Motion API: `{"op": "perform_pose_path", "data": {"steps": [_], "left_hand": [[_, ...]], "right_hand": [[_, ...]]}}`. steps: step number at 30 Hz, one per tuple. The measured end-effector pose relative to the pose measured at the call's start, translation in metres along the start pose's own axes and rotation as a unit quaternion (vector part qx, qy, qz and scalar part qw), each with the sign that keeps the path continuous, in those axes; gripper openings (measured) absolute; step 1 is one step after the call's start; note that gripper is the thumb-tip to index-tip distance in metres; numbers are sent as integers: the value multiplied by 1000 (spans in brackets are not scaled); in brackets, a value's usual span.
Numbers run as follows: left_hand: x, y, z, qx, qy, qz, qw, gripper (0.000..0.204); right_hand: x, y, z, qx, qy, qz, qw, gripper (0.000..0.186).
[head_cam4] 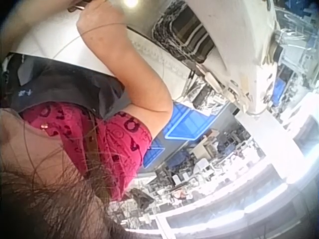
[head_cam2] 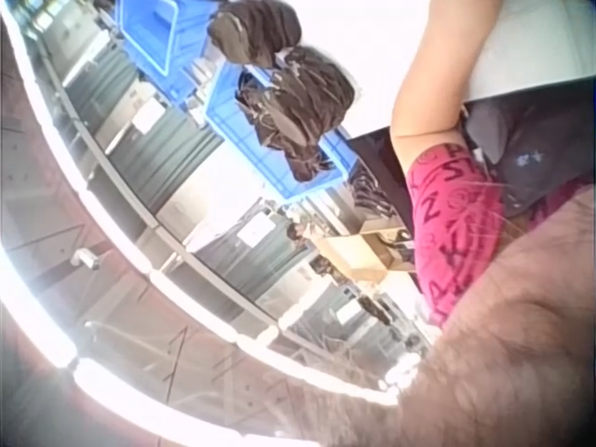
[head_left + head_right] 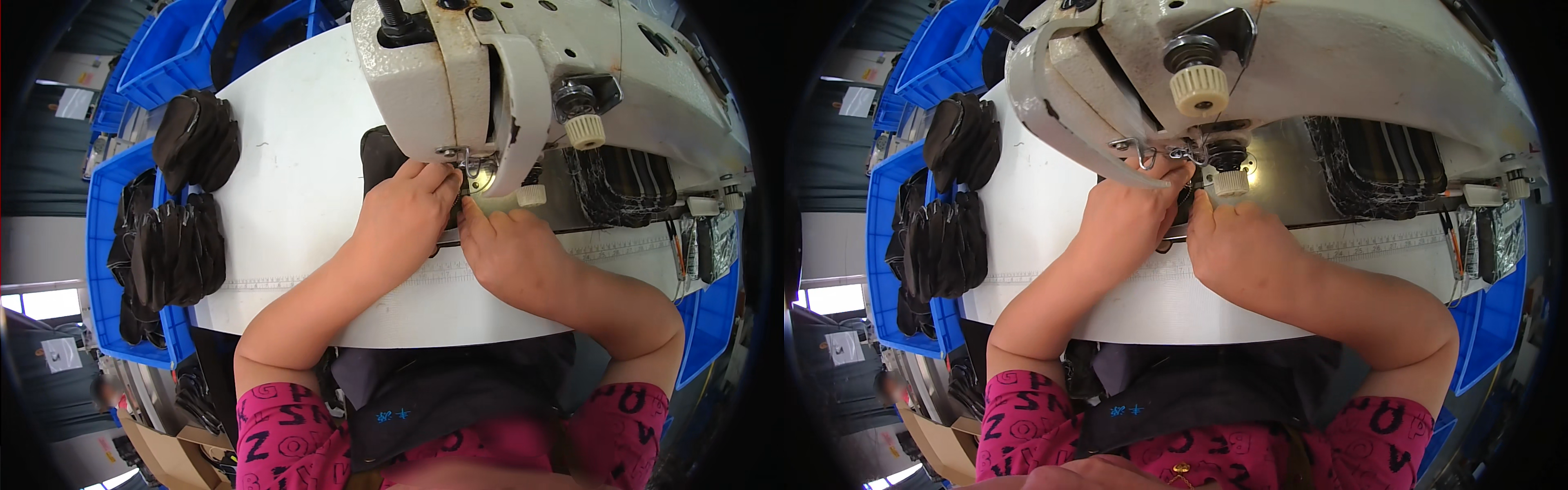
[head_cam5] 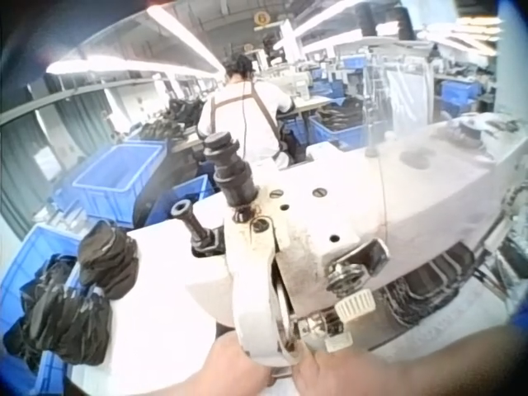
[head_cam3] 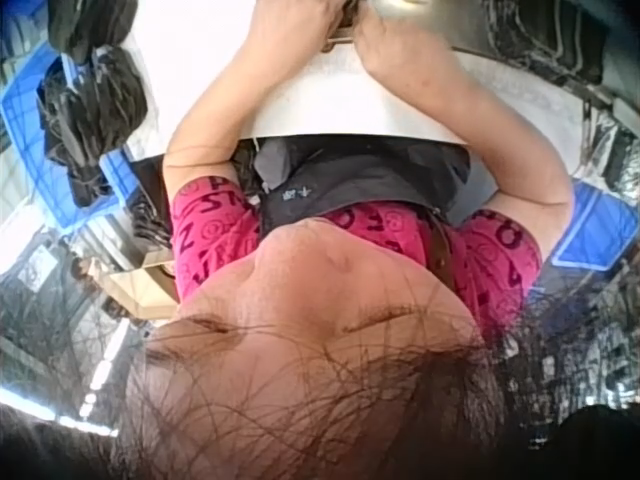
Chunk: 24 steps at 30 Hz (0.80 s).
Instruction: Sewing dark fabric pouches using an industrial sewing machine.
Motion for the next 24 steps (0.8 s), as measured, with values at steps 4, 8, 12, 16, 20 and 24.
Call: {"op": "perform_pose_path", "data": {"steps": [4, 8, 12, 16, 20, 24], "left_hand": [[1, 6, 11, -23, -46, -7, 999, 36], [6, 13, 23, -80, -121, 28, 989, 28], [6, 10, 33, -134, -157, 40, 978, 25], [3, 1, 34, -196, -139, 63, 969, 29], [2, -6, 19, -186, -35, 41, 981, 38], [1, -2, 16, -69, 10, -10, 997, 43]], "right_hand": [[2, -3, -2, -16, -5, -2, 1000, 41], [-1, -1, -3, 3, -2, 1, 1000, 40], [1, -5, -6, 12, 25, -27, 999, 34], [0, -3, -15, 44, 63, 6, 997, 27], [0, -6, -20, 0, 76, -21, 997, 26], [0, -4, -19, 20, 94, -12, 995, 27]]}}
Point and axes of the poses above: each hand's wrist, its own x-axis towards the middle knuckle, its own y-axis out of the palm, z = x × y, the point moved 6 cm from there along x, towards the middle knuckle, and after that the axes turned 13 degrees about -y, right-handed, at the moved point
